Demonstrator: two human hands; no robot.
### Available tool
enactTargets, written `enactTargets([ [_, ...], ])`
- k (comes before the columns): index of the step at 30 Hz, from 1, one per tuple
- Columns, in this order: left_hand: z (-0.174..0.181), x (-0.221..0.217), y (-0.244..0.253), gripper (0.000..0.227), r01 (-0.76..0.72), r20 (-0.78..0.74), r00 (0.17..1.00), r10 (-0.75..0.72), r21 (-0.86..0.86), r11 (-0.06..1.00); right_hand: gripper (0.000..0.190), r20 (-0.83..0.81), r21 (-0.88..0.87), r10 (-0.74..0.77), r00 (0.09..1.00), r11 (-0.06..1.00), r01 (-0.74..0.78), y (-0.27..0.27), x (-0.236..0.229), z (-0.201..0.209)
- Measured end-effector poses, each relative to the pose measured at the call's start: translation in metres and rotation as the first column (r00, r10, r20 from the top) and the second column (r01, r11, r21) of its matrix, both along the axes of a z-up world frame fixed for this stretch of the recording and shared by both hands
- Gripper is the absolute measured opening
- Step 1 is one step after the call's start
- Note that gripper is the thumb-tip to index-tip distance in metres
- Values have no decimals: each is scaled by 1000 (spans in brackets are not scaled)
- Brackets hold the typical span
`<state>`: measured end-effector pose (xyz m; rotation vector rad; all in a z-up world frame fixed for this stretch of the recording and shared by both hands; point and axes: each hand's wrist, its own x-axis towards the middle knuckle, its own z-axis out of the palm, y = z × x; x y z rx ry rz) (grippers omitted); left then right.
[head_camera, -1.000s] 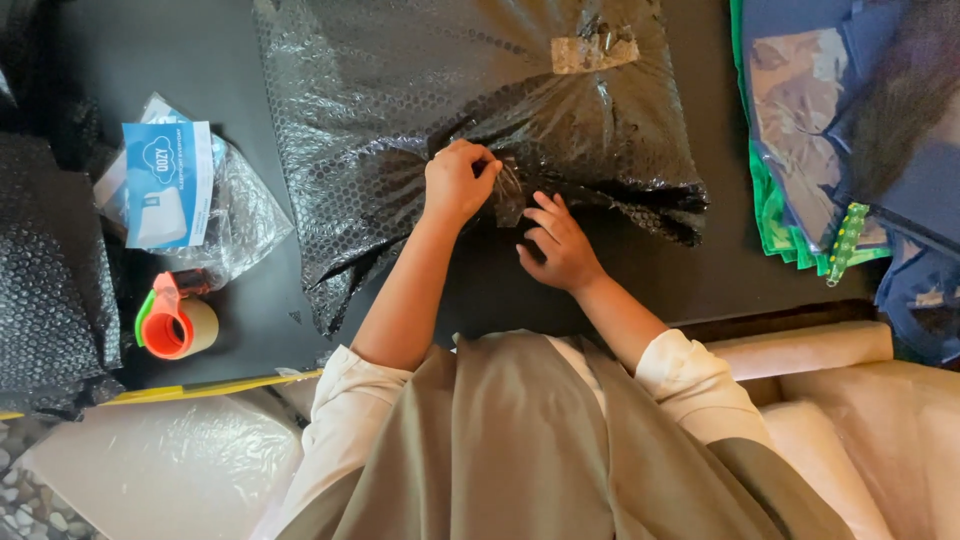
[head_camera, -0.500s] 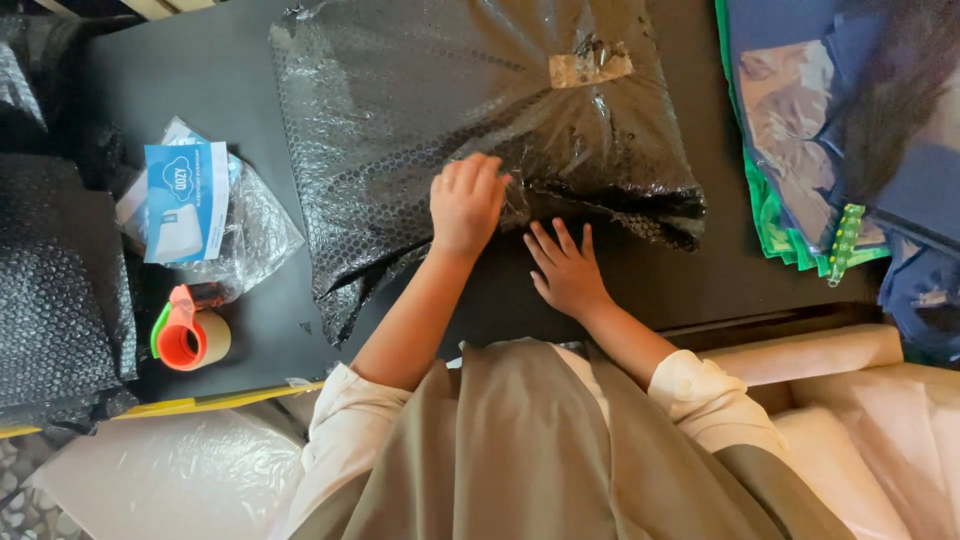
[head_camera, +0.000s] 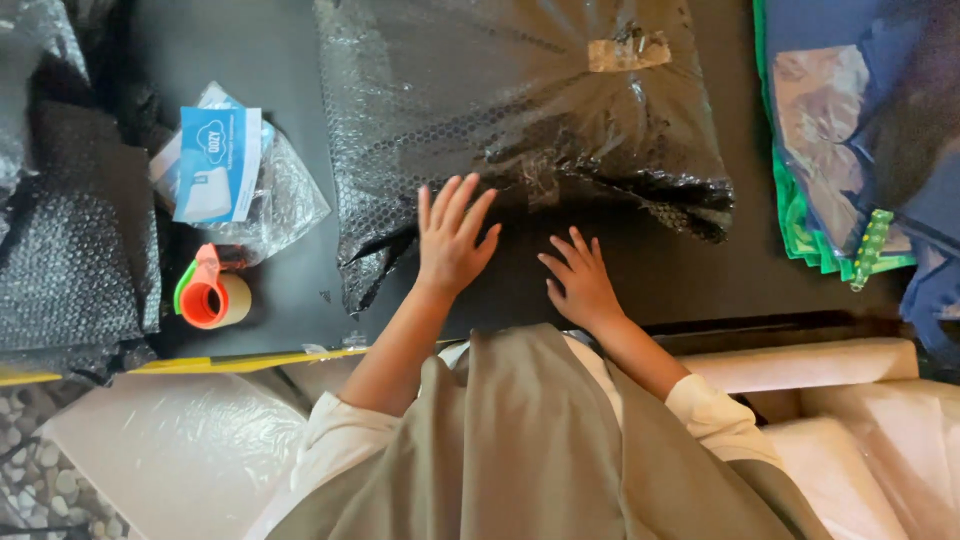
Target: The person folds and tapes a black bubble mailer, then uses a feather duster to wipe its surface. The person then dusts a blue tote bag on both sides and places it aside.
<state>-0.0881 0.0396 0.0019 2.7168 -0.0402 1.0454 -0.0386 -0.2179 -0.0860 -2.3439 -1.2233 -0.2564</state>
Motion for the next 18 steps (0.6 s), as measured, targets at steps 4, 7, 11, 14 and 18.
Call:
enactTargets([
  [4,-26,-95,46,86,-280,-26,960,279,-146,949,47,48,42,36,998,998,-38,16,-9,-5],
  [7,-41,-145,63,108,-457,-189,889,417,-303,836,56,167,148,122,978,978,-147,61,-15,14],
  [11,-105,-173,90,111,-536,-351,824,445,-739,409,48,366,204,160,917,947,-247,147,-24,43],
  [14,-107,-171,99,76,-364,-284,885,369,-916,167,27,425,191,158,892,947,-258,202,-26,26],
  [18,-76,-160,99,44,-400,-265,876,404,-867,298,9,259,108,219,941,961,-254,213,-37,-45],
])
